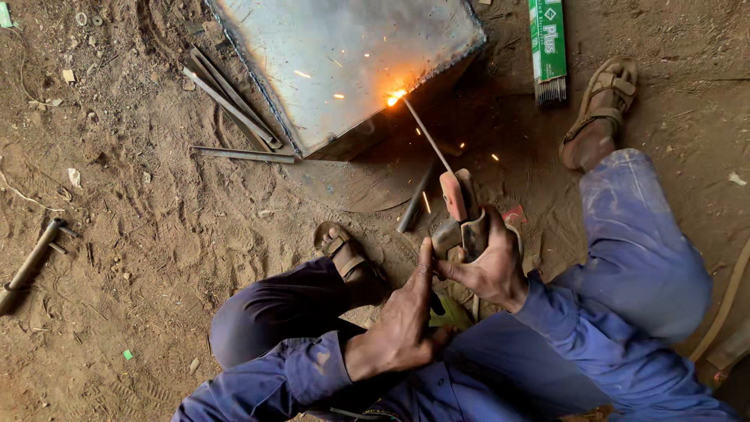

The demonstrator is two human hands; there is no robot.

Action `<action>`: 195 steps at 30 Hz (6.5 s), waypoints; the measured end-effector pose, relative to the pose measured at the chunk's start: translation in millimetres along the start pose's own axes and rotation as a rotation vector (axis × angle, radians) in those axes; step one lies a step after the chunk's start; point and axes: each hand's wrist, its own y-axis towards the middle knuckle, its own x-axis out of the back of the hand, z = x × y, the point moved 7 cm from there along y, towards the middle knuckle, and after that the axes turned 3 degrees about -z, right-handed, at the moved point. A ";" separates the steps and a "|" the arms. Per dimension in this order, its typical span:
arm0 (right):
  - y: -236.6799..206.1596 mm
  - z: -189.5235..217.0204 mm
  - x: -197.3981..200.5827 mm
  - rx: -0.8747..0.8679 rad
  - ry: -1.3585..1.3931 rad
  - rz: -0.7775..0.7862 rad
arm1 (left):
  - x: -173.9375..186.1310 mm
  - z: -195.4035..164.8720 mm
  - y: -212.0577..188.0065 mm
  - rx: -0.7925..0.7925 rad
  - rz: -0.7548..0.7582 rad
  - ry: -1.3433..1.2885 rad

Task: The person sits on the ground and welds the edges of a square metal box using an electrode holder, striking arcs that produce sparks along the box seams. They reposition the box, weld different corners and sides, and continue welding along the top edge.

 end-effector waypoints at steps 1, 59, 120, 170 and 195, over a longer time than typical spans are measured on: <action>0.6 -0.5 -0.9 0.005 0.014 -0.005 | 2.8 -4.8 0.6 -0.037 -0.011 -0.003; 3.6 -14.4 -5.9 -0.185 -0.251 0.040 | -5.8 12.9 -3.9 0.162 0.011 -0.144; 2.9 -1.7 -3.5 0.018 -0.093 0.017 | 3.7 -4.3 -2.5 -0.003 -0.007 -0.086; 5.3 -17.3 -10.7 -0.233 -0.249 0.068 | -1.8 6.8 -6.3 -0.003 -0.087 -0.101; 4.9 -9.4 -10.7 -0.053 -0.187 0.035 | 2.8 2.2 -3.0 0.099 0.002 -0.082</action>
